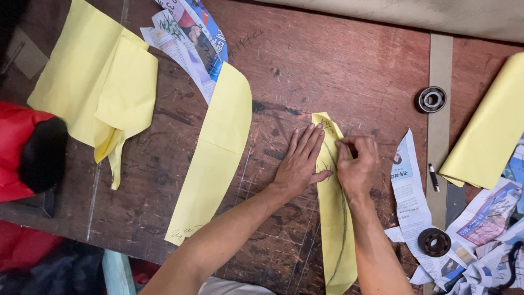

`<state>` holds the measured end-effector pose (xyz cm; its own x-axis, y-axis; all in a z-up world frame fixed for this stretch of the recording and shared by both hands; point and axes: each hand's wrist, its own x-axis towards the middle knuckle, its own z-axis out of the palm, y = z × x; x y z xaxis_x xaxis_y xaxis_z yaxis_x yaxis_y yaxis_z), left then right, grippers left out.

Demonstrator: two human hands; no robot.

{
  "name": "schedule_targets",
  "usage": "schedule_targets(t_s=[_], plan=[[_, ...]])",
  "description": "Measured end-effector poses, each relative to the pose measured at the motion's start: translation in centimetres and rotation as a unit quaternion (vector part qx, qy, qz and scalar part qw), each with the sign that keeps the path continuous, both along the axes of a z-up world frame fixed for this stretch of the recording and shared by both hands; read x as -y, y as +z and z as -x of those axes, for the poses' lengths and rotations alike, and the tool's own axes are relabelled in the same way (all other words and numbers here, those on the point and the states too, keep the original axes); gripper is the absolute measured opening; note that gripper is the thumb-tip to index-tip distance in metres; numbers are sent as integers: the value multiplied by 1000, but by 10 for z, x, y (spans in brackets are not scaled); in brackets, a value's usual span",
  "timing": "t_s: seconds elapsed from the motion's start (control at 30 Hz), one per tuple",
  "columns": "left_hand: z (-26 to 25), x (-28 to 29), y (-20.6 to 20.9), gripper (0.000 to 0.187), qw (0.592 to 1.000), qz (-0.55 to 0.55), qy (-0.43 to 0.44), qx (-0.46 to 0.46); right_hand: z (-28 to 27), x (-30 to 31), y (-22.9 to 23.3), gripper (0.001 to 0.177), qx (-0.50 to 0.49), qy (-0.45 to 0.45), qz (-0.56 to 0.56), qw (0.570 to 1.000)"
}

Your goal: The person marks a curved line on a yellow fabric piece using a marker and a circular object as a guide, then cuts along the marked line with scissors. The person repeats this process on another yellow fabric piece.

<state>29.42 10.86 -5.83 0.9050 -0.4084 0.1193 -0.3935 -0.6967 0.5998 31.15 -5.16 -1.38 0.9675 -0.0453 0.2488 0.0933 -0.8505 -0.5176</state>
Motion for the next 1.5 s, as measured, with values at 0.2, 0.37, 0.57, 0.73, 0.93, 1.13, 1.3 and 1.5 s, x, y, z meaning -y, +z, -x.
schedule_targets(t_s=[0.2, 0.37, 0.57, 0.73, 0.93, 1.13, 1.3, 1.5], plan=[[0, 1, -2, 112, 1000, 1, -4, -7, 0, -3, 3, 11, -35, -14, -91, 995], [0, 1, -4, 112, 1000, 10, -3, 1, -11, -1, 9, 15, -110, -46, -116, 986], [2, -2, -2, 111, 1000, 10, -5, 18, -13, -5, 14, 13, -90, -46, -121, 987], [3, -5, -1, 109, 999, 22, -6, 28, -12, -7, 16, 12, -71, -49, -109, 990], [3, -7, 1, 110, 999, 30, -5, 29, -13, -6, 13, 12, -70, -43, -114, 990], [1, -3, 0, 113, 1000, 13, -1, 7, -13, -5, 12, 12, -82, -46, -108, 990], [0, -2, -1, 114, 1000, 8, -1, 4, -13, -5, 9, 12, -73, -35, -114, 990], [0, -3, 0, 113, 1000, 6, -1, -6, -14, -3, 4, 12, -76, -47, -107, 990]])
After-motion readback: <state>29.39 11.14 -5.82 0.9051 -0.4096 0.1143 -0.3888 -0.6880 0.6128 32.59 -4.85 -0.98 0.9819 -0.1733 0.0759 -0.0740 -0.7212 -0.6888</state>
